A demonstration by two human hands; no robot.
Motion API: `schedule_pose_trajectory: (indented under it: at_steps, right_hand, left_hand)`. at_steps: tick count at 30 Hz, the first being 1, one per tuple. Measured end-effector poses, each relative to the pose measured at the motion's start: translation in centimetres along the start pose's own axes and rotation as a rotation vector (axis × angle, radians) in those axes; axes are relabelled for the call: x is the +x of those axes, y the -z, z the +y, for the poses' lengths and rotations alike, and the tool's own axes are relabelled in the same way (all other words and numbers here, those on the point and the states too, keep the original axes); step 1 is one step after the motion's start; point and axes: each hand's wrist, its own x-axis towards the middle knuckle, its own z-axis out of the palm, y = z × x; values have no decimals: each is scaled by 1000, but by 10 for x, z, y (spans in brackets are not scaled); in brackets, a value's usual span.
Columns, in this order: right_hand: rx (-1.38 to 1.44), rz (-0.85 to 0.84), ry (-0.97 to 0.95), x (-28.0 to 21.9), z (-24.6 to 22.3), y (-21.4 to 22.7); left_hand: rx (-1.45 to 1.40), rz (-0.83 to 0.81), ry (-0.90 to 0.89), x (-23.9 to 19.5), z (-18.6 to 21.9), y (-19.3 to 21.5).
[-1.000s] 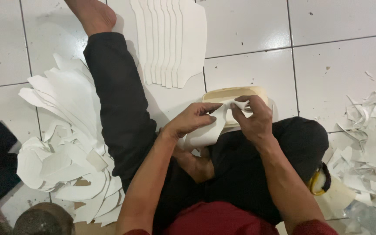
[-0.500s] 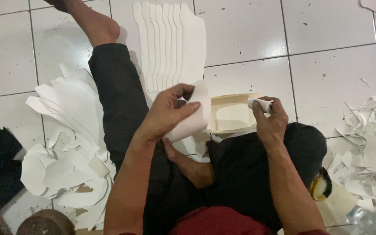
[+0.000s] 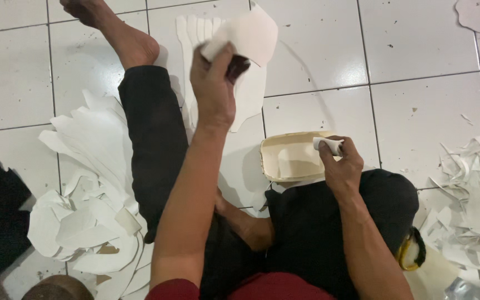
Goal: The person sits on the floor and repeatedly applies a white substance from a small container onto white paper cutouts using a small applicator. The person handles the paper pieces one at a time, applying the substance to the edges and then placing them on the floor.
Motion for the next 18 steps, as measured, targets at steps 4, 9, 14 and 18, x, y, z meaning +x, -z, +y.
schedule_pose_trajectory:
  at_steps: [4, 9, 14, 18]
  right_hand:
    - [-22, 73, 21, 2, 9, -4]
    - [3, 59, -9, 6, 14, -7]
    - [-25, 50, -33, 6, 11, -10]
    - [2, 43, 27, 9, 18, -12]
  left_hand:
    - [57, 124, 185, 11, -119, 85]
    - [400, 183, 428, -4, -148, 122]
    - [610, 88, 416, -3, -140, 119]
    - [709, 76, 398, -13, -131, 113]
